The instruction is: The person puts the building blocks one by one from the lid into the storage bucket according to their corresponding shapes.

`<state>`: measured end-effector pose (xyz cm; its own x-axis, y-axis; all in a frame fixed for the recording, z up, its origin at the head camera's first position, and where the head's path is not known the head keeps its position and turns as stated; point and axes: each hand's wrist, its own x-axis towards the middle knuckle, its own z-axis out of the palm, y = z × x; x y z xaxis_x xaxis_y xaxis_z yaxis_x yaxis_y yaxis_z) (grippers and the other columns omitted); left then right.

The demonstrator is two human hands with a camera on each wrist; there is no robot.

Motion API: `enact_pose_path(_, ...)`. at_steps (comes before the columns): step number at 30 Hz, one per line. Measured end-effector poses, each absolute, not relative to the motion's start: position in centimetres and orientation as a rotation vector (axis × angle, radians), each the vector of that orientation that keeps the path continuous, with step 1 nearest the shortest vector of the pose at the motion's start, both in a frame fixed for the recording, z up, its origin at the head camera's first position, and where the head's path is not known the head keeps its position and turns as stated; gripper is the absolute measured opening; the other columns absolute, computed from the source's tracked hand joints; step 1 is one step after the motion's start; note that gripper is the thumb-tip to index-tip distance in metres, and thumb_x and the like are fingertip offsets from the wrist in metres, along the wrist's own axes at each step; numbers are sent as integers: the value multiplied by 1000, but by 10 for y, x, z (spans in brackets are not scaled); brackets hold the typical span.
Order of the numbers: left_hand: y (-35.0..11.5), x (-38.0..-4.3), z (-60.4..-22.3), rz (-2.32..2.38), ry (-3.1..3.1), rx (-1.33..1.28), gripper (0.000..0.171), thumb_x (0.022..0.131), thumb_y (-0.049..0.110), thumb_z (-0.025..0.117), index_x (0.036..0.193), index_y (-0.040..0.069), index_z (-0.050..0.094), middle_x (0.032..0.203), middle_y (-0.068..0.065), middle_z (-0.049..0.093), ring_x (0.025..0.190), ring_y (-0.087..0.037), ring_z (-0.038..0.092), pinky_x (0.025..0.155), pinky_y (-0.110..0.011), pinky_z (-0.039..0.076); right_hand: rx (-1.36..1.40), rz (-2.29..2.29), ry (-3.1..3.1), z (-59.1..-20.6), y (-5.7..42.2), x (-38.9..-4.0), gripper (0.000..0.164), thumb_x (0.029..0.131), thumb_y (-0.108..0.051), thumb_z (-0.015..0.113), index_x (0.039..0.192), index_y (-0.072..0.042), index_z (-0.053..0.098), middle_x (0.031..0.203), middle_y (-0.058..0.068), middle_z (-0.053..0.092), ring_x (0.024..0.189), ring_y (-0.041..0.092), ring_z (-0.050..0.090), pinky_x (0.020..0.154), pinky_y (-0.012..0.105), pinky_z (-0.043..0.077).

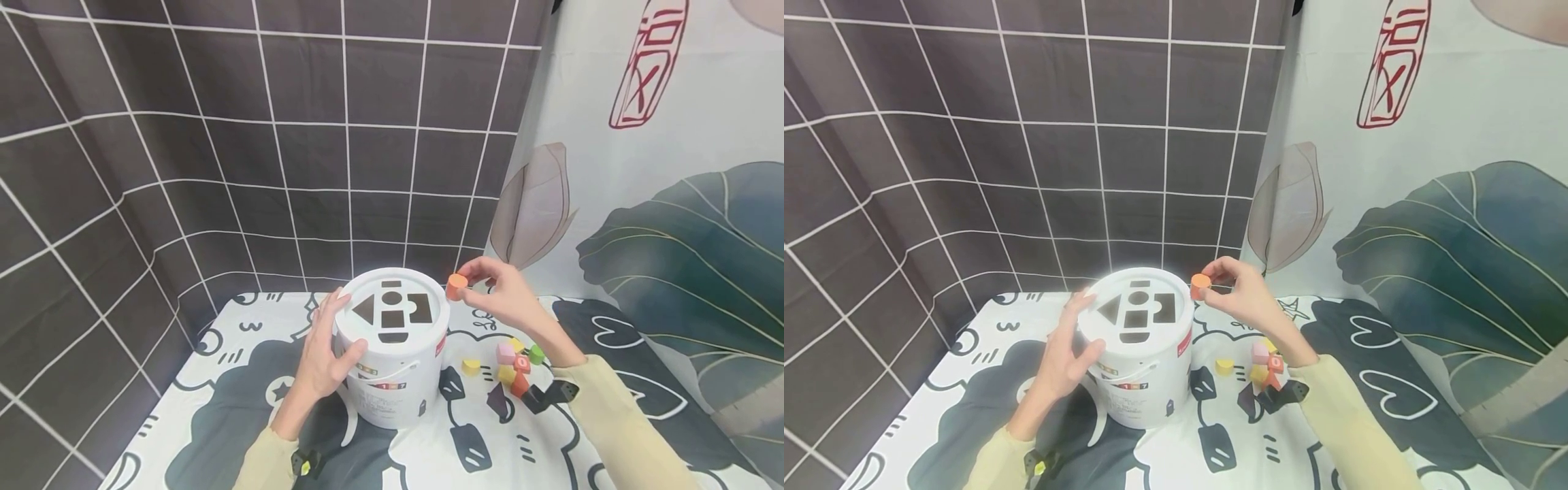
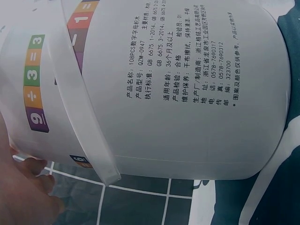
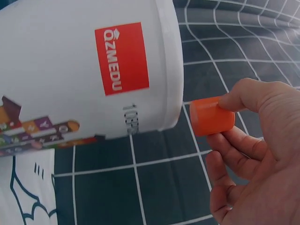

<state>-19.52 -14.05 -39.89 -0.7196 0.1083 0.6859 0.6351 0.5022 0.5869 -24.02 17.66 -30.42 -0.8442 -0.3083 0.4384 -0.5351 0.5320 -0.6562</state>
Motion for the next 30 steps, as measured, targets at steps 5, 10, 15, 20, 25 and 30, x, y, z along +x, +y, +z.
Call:
enact_pose_path(5, -141, -194, -399, -1176, -2158, -606, 75, 86, 50, 61, 144, 4, 47, 156, -17, 37, 144, -37, 31, 115, -65, 16, 760, 1253, -2504, -301, 163, -243, 24, 84, -7, 74, 106, -3, 67, 99, 6, 69, 95, 24, 61, 82, 40, 46)
enact_pose_path(10, -141, -194, -398, -1175, -2148, -607, 76, 86, 51, 61, 143, 3, 48, 155, -18, 38, 144, -38, 31, 114, -66, 16, 796, 1283, -2498, -300, 151, -246, 24, 84, -7, 75, 106, -4, 67, 98, 6, 69, 94, 23, 61, 80, 39, 49)
enact_pose_path(15, -140, -195, -398, -1177, -2130, -627, 77, 87, 54, 59, 142, 2, 48, 154, -19, 39, 143, -39, 32, 113, -67, 17, 803, 1296, -2494, -300, 142, -248, 24, 83, -6, 75, 105, -3, 67, 96, 6, 68, 93, 24, 61, 83, 42, 48)
enact_pose_path(20, -139, -196, -398, -1179, -2134, -637, 76, 87, 53, 60, 143, 3, 48, 154, -19, 39, 143, -39, 32, 114, -67, 17, 811, 1290, -2504, -298, 133, -247, 24, 82, -9, 75, 104, -4, 67, 94, 4, 68, 93, 28, 61, 78, 40, 47)
enact_pose_path(25, -140, -194, -398, -1185, -2156, -614, 76, 86, 52, 61, 144, 4, 48, 155, -18, 38, 145, -39, 29, 115, -65, 15, 840, 1305, -2509, -297, 122, -248, 24, 81, -9, 75, 104, -5, 67, 97, 4, 68, 94, 24, 62, 82, 41, 49)
enact_pose_path(30, -140, -194, -398, -1175, -2172, -602, 76, 85, 52, 61, 144, 5, 47, 156, -17, 37, 145, -38, 28, 114, -67, 16, 880, 1348, -2492, -297, 112, -251, 24, 80, -6, 74, 103, -5, 68, 96, 5, 68, 93, 23, 63, 85, 42, 50)
